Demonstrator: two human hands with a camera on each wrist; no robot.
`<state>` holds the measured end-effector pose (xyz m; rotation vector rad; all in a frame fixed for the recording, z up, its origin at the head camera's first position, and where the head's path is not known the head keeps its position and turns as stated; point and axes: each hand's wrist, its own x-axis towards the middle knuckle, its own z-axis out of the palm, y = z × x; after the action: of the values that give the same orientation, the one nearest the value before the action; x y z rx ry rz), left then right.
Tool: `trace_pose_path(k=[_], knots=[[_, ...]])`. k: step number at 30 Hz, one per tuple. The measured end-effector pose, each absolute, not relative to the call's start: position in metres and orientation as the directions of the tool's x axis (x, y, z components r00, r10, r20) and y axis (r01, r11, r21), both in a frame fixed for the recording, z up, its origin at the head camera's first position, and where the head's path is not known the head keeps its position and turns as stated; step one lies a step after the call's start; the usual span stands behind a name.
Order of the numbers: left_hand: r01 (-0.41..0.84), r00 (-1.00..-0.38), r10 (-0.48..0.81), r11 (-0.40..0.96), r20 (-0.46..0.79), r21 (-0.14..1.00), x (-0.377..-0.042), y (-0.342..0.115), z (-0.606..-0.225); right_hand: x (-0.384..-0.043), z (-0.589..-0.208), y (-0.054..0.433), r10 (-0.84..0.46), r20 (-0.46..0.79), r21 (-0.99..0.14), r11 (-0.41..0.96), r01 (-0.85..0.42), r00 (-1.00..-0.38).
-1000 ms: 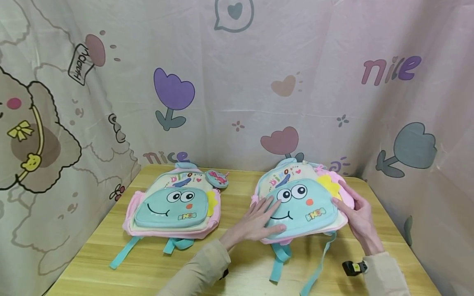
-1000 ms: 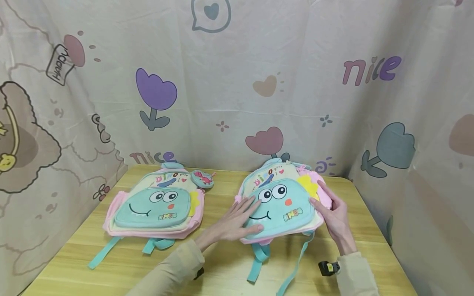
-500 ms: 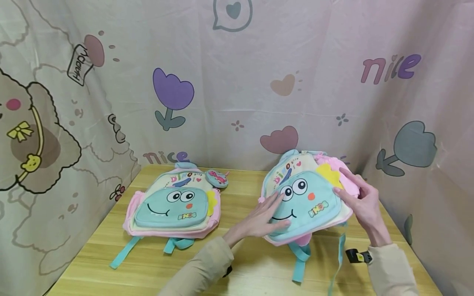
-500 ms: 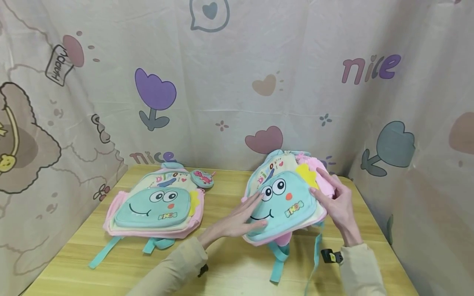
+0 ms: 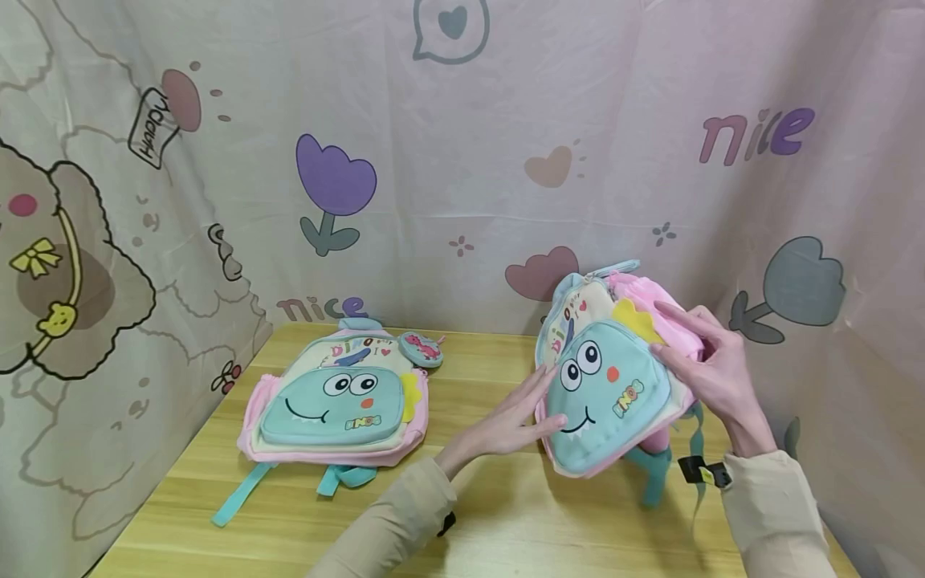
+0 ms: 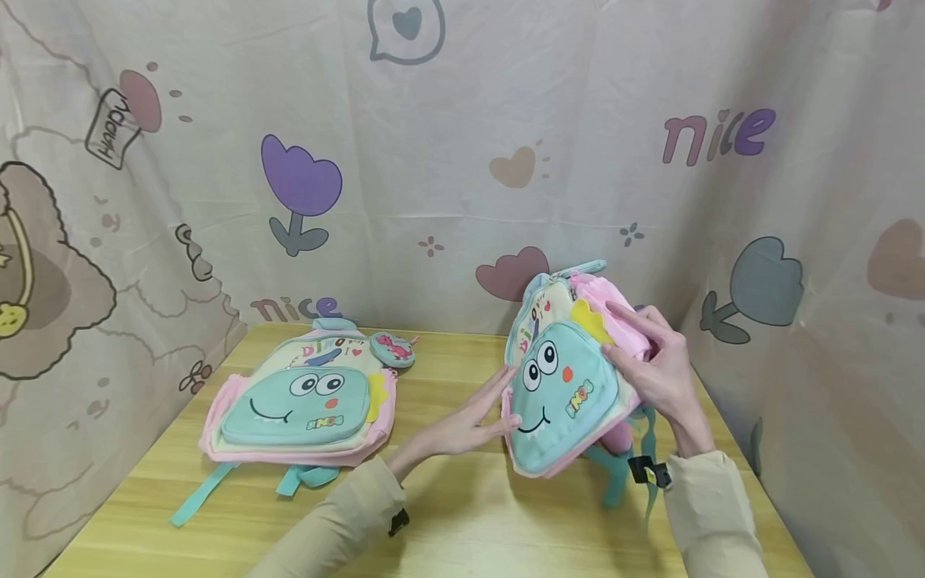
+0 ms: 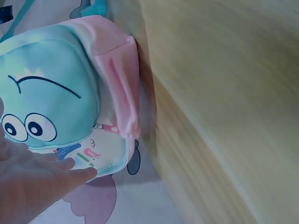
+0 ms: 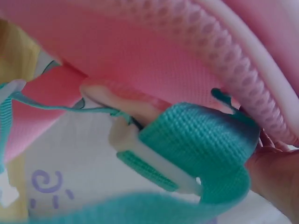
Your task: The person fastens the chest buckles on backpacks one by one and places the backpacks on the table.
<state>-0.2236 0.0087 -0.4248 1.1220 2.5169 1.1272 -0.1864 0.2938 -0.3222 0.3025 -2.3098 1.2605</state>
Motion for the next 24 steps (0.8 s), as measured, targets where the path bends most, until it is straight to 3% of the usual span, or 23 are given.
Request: trace_pose_path(k=[10,18,24], knots=[[0.547,-0.703,0.688,0.364,0.178,0.754,-0.226,0.006,-0.419,-0.196,-0.312,0.267,0.0,0.58,-0.644,0.613,-0.458,-0.815],[0.519,-0.709,0.676,0.309,0.2,0.797,-0.228,0.0,-0.418,-0.196,-0.321,0.246,0.059,0.514,-0.659,0.665,-0.35,-0.855],[0.482,-0.728,0.648,0.254,0.222,0.839,-0.229,-0.004,-0.412,-0.196,-0.323,0.239,0.026,0.479,-0.674,0.651,-0.349,-0.877]])
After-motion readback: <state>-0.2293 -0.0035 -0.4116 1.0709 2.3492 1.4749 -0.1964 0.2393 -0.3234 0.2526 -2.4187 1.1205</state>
